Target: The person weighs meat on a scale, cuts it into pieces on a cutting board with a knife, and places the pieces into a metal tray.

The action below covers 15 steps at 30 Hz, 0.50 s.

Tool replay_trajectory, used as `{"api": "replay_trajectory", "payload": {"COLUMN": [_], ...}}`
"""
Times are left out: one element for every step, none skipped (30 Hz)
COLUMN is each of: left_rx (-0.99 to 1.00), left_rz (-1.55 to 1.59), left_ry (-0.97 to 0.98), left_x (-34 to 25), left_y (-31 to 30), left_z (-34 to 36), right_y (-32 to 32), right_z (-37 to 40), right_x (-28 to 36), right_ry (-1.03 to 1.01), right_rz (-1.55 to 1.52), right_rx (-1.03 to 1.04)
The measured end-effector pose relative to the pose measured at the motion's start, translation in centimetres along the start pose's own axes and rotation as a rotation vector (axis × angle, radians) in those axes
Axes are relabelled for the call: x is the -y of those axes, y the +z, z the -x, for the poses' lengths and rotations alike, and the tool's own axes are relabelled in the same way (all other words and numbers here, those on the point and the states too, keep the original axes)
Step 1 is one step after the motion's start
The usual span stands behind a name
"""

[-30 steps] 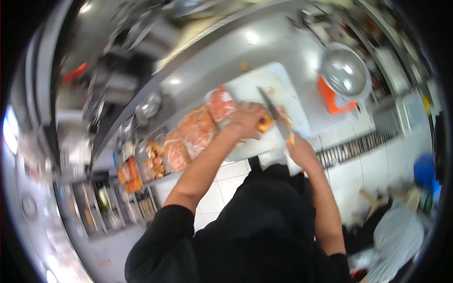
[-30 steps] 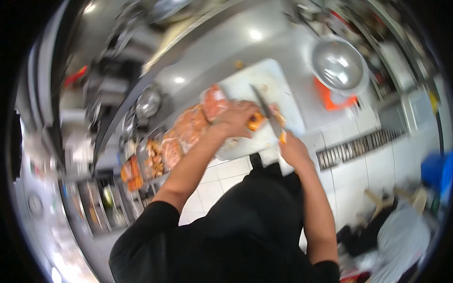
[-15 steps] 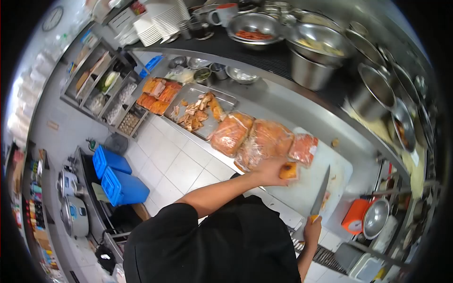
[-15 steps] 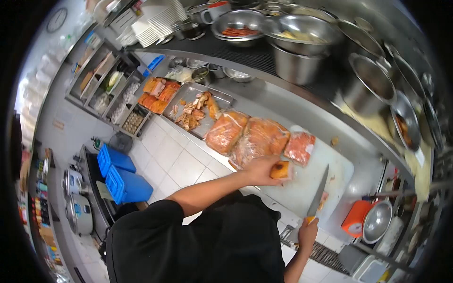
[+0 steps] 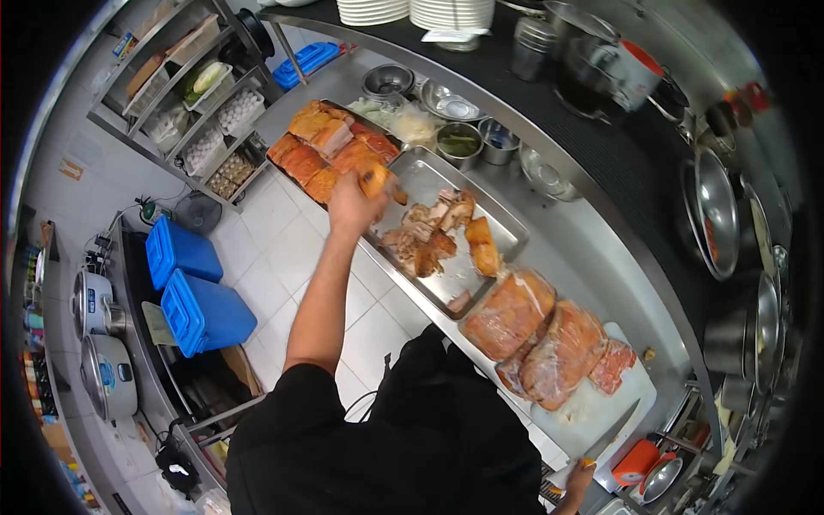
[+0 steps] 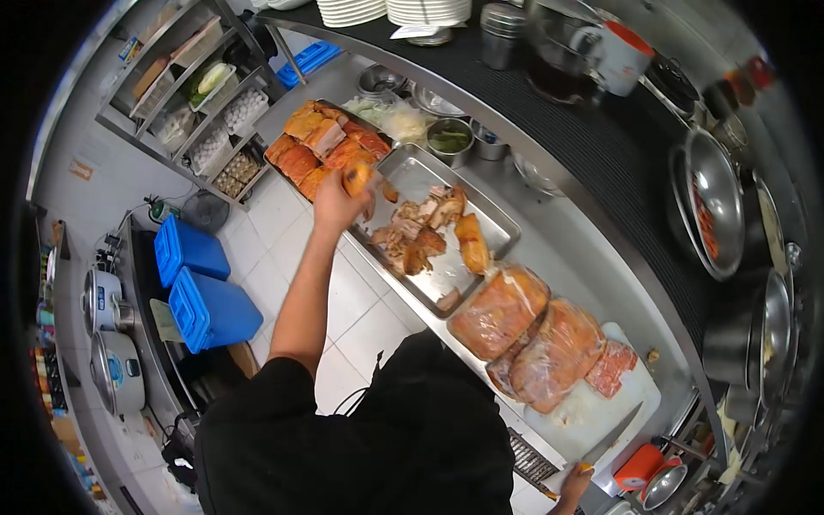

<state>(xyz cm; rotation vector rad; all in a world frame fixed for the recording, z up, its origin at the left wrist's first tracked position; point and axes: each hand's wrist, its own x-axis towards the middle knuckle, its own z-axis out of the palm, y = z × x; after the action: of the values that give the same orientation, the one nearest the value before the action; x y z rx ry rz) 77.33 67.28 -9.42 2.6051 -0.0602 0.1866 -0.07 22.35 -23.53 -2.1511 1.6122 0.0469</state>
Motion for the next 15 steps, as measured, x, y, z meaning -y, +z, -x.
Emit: {"api": "replay_trajectory", "payload": {"left_rx": [-0.027,-0.056,-0.085,-0.076,-0.066,-0.057,-0.026,-0.085,-0.145,-0.205,-0.222,-0.223,-0.222,-0.221,-0.239], "left_rz": [-0.027,-0.053,-0.078,-0.105,-0.135,-0.165,-0.176,-0.189,-0.200,-0.209,-0.203,-0.205,-0.208,-0.212,-0.143], "left_ry": [-0.009,-0.018,-0.026,-0.033,-0.040,-0.048,-0.087,-0.026,0.039,0.108,0.127,0.100,0.071,0.038,0.041], "left_x": [1.2,2.3,3.3,4.3,5.3,6.2,5.9,6.7,7.7,8.0,8.5,8.3,8.2,8.1,8.4], "left_y": [-0.2,-0.3,-0.2,0.2,0.8,1.2,1.4,2.1,3.6,4.4,4.7,4.7,4.6,4.6,4.9], "left_z": [-2.4,-4.5,-6.4,-8.4,-10.1,-11.3,-12.0,-12.1,-11.9,-11.6,-11.3,-10.9,-10.5,-10.2,-10.2], "right_y": [0.1,0.2,0.2,0.2,0.2,0.5,1.1,1.4,1.1,0.7,0.6,0.7,0.7,0.4,0.4], "right_z": [-0.1,-0.2,-0.1,-0.1,-0.1,-0.4,-0.9,-0.9,-0.7,-0.4,-0.1,0.0,0.1,0.4,0.4], "right_x": [-0.2,-0.1,0.4,0.9,1.3,0.9,0.0,-0.3,0.4,1.5,2.4,3.0,3.4,3.7,3.9], "right_ry": [0.004,0.008,0.008,0.007,0.008,0.016,0.024,0.034,0.040,0.050,0.063,0.076,0.088,0.098,0.093], "right_rz": [0.006,0.011,0.045,0.079,0.115,0.112,0.107,0.102,0.118,0.132,0.143,0.133,0.127,0.122,0.098], "right_rx": [-0.002,-0.005,0.004,0.013,0.024,0.011,-0.001,-0.012,-0.002,0.006,0.015,0.012,0.011,0.010,0.020]}}
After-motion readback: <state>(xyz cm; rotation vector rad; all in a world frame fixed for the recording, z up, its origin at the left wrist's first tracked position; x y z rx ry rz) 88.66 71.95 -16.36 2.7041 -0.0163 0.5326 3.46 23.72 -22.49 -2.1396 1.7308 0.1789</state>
